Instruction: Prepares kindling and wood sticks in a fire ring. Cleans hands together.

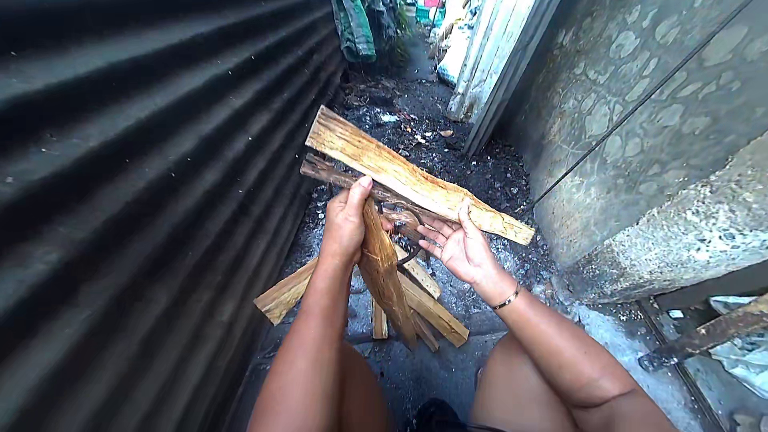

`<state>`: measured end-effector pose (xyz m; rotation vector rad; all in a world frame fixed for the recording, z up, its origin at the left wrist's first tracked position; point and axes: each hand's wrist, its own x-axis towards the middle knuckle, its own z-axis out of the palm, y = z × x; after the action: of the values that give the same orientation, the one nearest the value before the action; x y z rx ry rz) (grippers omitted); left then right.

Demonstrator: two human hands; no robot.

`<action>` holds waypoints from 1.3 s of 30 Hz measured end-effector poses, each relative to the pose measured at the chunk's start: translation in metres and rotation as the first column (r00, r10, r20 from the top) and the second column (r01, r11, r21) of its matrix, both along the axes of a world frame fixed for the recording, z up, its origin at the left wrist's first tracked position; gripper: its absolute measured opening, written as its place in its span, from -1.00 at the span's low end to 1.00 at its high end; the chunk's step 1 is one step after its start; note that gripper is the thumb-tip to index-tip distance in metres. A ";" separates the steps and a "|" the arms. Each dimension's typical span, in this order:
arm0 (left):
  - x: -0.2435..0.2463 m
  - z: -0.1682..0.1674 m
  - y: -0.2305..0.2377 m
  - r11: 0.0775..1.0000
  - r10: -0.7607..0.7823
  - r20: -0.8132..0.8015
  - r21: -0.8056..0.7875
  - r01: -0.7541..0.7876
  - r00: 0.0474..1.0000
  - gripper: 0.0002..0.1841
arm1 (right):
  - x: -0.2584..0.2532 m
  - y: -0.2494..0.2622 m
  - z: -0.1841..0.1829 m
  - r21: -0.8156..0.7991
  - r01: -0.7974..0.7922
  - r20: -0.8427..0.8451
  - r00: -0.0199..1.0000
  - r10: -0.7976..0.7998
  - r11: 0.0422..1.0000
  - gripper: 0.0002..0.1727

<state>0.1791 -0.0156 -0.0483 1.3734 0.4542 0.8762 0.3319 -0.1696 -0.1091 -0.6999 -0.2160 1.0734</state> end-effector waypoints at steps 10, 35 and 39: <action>0.017 -0.020 0.019 0.994 0.094 -0.174 0.079 -0.081 0.980 -0.52 | 0.009 -0.015 -0.025 -0.538 0.577 0.588 -0.265 0.764 0.614 -0.11; -0.019 0.016 0.020 0.975 0.164 -0.043 0.157 -0.156 0.985 -0.38 | 0.055 -0.010 -0.075 -0.238 0.354 0.939 -0.153 0.307 0.904 0.07; -0.016 0.013 0.020 0.977 0.151 -0.060 0.163 -0.139 0.987 -0.41 | 0.121 -0.051 -0.050 -0.277 0.425 0.916 -0.154 0.371 0.862 -0.03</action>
<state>0.1629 0.0047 -0.0356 1.5358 0.5550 1.0020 0.4524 -0.2207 -0.1590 -2.0573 -1.3801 0.1531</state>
